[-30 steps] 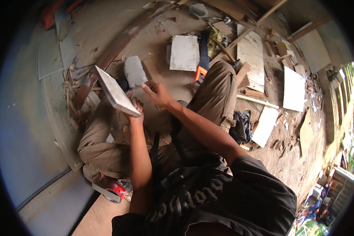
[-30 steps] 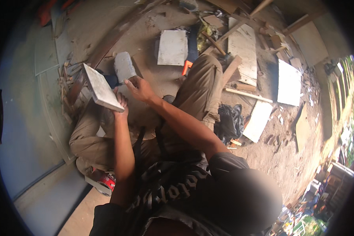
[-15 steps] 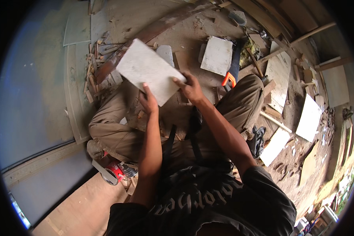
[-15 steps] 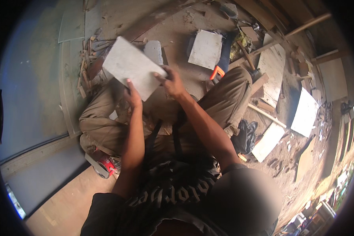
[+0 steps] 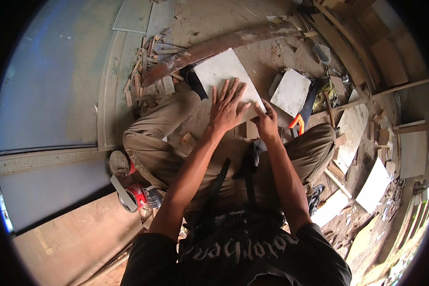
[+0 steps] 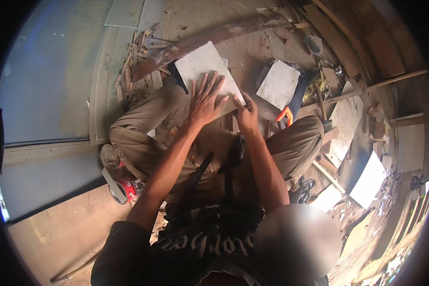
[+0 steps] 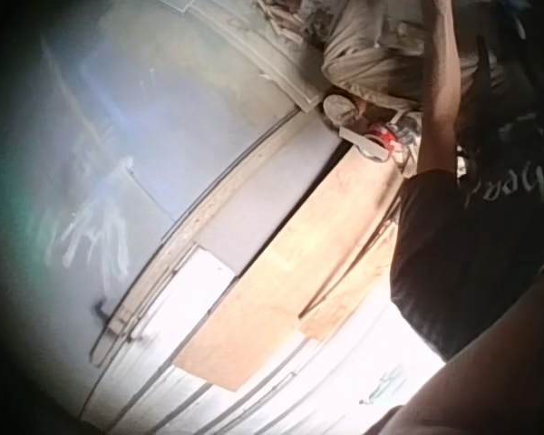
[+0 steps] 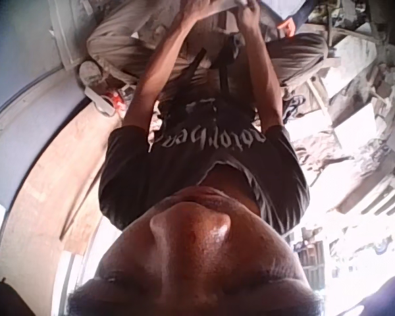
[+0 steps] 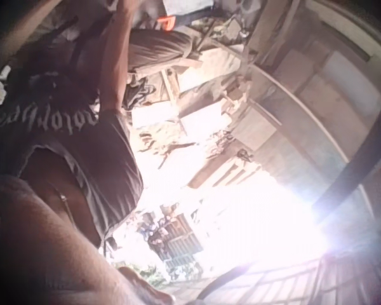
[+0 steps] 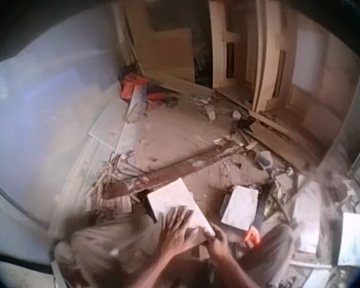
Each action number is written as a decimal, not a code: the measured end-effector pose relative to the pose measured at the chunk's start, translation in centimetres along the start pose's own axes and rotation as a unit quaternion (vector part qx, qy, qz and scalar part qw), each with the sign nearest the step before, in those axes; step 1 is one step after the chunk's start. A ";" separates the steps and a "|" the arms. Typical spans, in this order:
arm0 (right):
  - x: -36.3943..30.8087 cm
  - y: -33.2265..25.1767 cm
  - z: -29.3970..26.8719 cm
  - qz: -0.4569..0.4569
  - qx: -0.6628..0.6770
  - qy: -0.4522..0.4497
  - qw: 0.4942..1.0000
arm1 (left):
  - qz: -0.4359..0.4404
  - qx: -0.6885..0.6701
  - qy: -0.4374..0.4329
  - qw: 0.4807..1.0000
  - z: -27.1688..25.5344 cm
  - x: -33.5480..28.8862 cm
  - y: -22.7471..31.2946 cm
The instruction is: The person sits on the floor and uses a hand saw to cut a white rectangular tile. They then use a hammer to tap the tile and a wooden stick to smooth its surface.
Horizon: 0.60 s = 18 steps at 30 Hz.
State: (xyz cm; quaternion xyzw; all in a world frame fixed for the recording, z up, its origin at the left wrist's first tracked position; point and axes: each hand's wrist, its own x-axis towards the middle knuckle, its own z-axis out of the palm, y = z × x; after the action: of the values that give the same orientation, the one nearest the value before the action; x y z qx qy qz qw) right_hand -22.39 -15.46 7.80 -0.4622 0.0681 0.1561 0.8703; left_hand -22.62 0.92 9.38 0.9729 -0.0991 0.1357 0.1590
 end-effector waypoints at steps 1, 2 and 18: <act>0.1 0.0 -0.1 0.006 -0.004 -0.009 1.000 | -0.012 0.032 -0.003 0.999 0.2 0.5 -1.4; 0.1 0.3 -0.7 0.010 -0.009 -0.008 1.000 | -0.032 0.030 -0.011 0.999 0.2 1.1 -2.8; 0.5 1.0 0.0 0.023 -0.026 -0.001 0.999 | -0.170 -0.056 0.144 0.973 0.4 -1.8 -7.6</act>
State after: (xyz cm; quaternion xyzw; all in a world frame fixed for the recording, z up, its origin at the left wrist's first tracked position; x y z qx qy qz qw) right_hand -22.21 -14.86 6.86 -0.4832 0.0730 0.1781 0.8541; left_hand -22.47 8.12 6.32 0.9352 0.0842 0.2397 0.2466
